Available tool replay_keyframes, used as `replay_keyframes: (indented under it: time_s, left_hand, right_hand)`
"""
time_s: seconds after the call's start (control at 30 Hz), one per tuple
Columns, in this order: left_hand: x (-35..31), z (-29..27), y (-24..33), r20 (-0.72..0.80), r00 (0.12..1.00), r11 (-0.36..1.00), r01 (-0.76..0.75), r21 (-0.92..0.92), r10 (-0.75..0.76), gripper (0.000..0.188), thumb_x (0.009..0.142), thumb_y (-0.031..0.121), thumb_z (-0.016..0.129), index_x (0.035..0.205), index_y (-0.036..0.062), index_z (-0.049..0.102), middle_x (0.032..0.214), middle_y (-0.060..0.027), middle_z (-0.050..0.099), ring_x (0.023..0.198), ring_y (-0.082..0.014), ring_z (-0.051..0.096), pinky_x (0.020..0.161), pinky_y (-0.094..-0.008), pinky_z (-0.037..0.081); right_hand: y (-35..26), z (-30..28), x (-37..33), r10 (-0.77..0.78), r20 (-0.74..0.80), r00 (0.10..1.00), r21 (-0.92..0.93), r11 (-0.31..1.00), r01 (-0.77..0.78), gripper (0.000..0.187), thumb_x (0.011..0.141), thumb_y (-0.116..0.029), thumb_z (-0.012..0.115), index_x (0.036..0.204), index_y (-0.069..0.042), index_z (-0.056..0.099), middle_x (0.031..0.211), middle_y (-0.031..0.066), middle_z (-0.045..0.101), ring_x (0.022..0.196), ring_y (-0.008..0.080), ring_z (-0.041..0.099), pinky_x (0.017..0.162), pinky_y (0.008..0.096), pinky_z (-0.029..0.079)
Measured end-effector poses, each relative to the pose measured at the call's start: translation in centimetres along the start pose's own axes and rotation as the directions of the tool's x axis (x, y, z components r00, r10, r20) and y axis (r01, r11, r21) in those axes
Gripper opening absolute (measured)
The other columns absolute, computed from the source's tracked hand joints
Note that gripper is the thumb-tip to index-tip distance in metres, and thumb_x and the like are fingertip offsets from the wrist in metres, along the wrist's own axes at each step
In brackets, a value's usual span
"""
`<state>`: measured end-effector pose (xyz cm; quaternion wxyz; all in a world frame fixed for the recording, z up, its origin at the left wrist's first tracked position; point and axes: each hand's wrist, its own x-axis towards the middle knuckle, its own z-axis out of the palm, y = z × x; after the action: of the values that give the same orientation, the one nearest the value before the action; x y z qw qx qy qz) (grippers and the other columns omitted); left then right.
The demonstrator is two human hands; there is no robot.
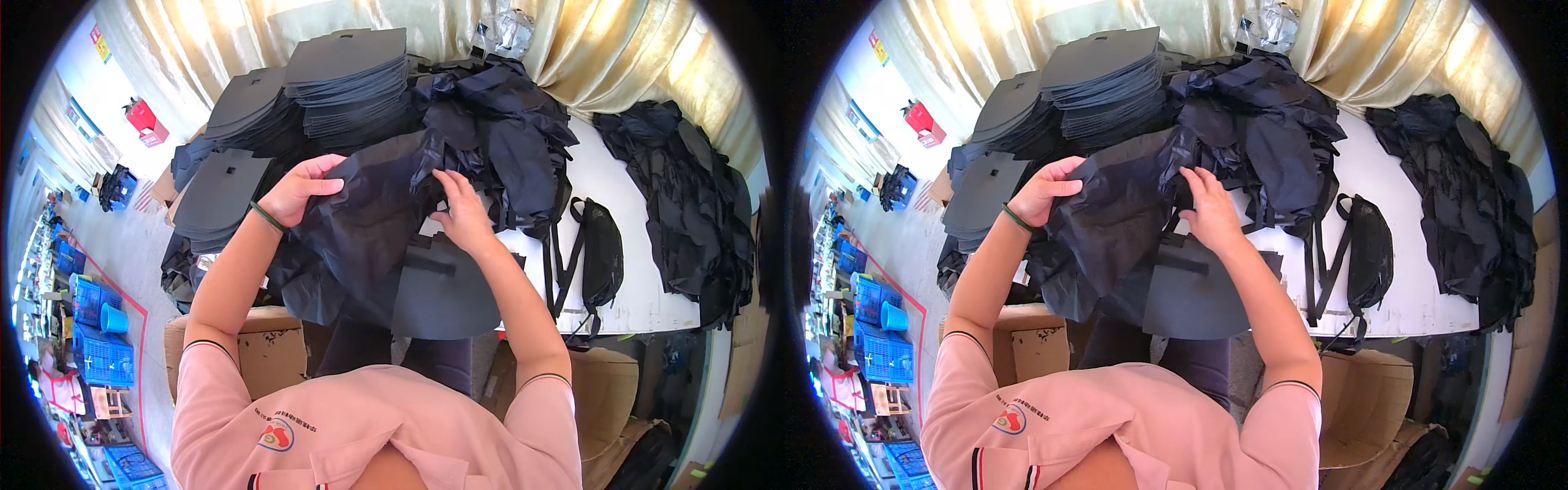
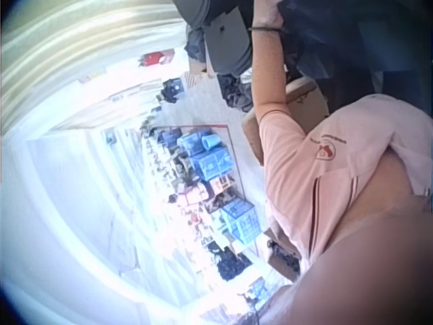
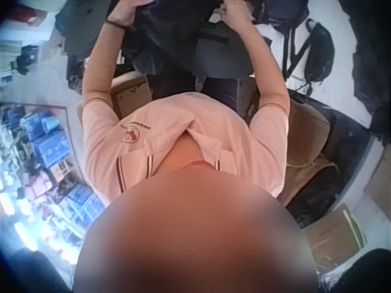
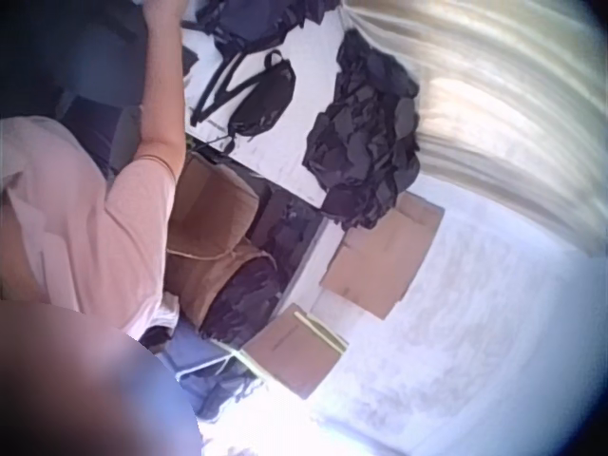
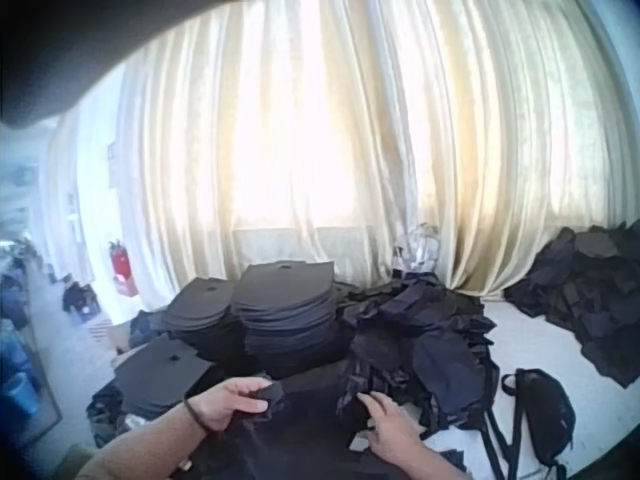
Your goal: Checking and assembling components for black fabric bags in a workshop environment.
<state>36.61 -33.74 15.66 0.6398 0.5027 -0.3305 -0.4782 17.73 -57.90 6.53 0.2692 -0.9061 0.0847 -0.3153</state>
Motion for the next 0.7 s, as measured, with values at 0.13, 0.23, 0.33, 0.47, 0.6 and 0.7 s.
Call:
replay_keyframes:
  time_s: [0.13, 0.23, 0.33, 0.47, 0.6, 0.7]
  left_hand:
    - [-1.3, 0.2, 1.0, 0.016, 0.999, 0.999, -0.045, -0.009, 0.045, 0.039, 0.087, 0.004, 0.065, 0.125, 0.0001, 0.057, 0.117, -0.0052, 0.065, 0.106, -0.0143, 0.061, 0.098, -0.0306, 0.046]
    - [-1.9, -0.2, 1.7, -0.039, 0.996, 0.997, -0.077, 0.029, 0.078, 0.038, 0.087, 0.003, 0.065, 0.125, 0.0008, 0.057, 0.117, -0.005, 0.065, 0.106, -0.0141, 0.061, 0.098, -0.031, 0.046]
    - [-2.2, -2.6, 1.9, -0.305, 0.82, 0.613, -0.069, 0.787, 0.484, 0.045, 0.083, 0.011, 0.073, 0.124, 0.0022, 0.056, 0.117, -0.0115, 0.063, 0.111, -0.0252, 0.058, 0.099, -0.0377, 0.045]
    - [-0.3, 4.1, 0.9, 0.115, 0.65, 0.079, -0.261, 0.962, 0.751, 0.056, 0.076, 0.028, 0.079, 0.122, 0.0064, 0.057, 0.12, -0.0182, 0.057, 0.113, -0.0364, 0.053, 0.098, -0.0441, 0.043]
    - [1.3, 8.3, 0.1, 0.119, 0.742, 0.11, -0.252, 0.962, 0.66, 0.056, 0.076, 0.027, 0.08, 0.123, 0.0074, 0.055, 0.114, -0.0155, 0.06, 0.102, -0.0328, 0.06, 0.092, -0.0425, 0.047]
    - [3.0, 6.8, -0.5, -0.132, 0.859, 0.565, -0.203, 0.799, 0.495, 0.049, 0.078, 0.015, 0.078, 0.121, 0.0068, 0.055, 0.105, -0.013, 0.064, 0.088, -0.0254, 0.065, 0.081, -0.0364, 0.052]
  right_hand:
    - [0.6, 4.3, 1.5, -0.075, -0.03, 0.997, -0.147, 0.987, 0.07, 0.052, 0.07, -0.002, 0.074, 0.118, -0.01, 0.059, 0.122, 0.0104, 0.055, 0.116, 0.0321, 0.052, 0.099, 0.0426, 0.041]
    - [1.2, 5.1, 2.3, -0.183, -0.083, 0.98, -0.152, 0.974, 0.169, 0.042, 0.068, 0.0, 0.072, 0.108, -0.01, 0.062, 0.11, 0.0075, 0.059, 0.108, 0.03, 0.056, 0.095, 0.0403, 0.043]
    - [-2.0, 3.1, 3.1, -0.149, -0.126, 0.981, -0.019, 0.989, 0.148, 0.029, 0.07, 0.0, 0.07, 0.094, -0.009, 0.06, 0.098, 0.0068, 0.059, 0.094, 0.0304, 0.06, 0.086, 0.039, 0.046]
    - [-5.1, 0.6, 3.6, -0.081, -0.114, 0.99, -0.09, 0.993, 0.071, 0.026, 0.072, 0.001, 0.068, 0.094, -0.008, 0.057, 0.096, 0.0087, 0.058, 0.081, 0.033, 0.064, 0.07, 0.042, 0.052]
    - [-8.2, -0.4, 4.4, -0.208, -0.14, 0.968, 0.0, 0.978, 0.21, 0.032, 0.073, 0.008, 0.063, 0.101, -0.007, 0.056, 0.105, 0.0121, 0.058, 0.085, 0.0377, 0.065, 0.07, 0.045, 0.054]
    - [-9.6, -1.5, 5.0, -0.253, -0.17, 0.952, 0.135, 0.951, 0.277, 0.046, 0.073, 0.016, 0.055, 0.114, -0.006, 0.055, 0.119, 0.0174, 0.055, 0.1, 0.0389, 0.063, 0.083, 0.0404, 0.054]
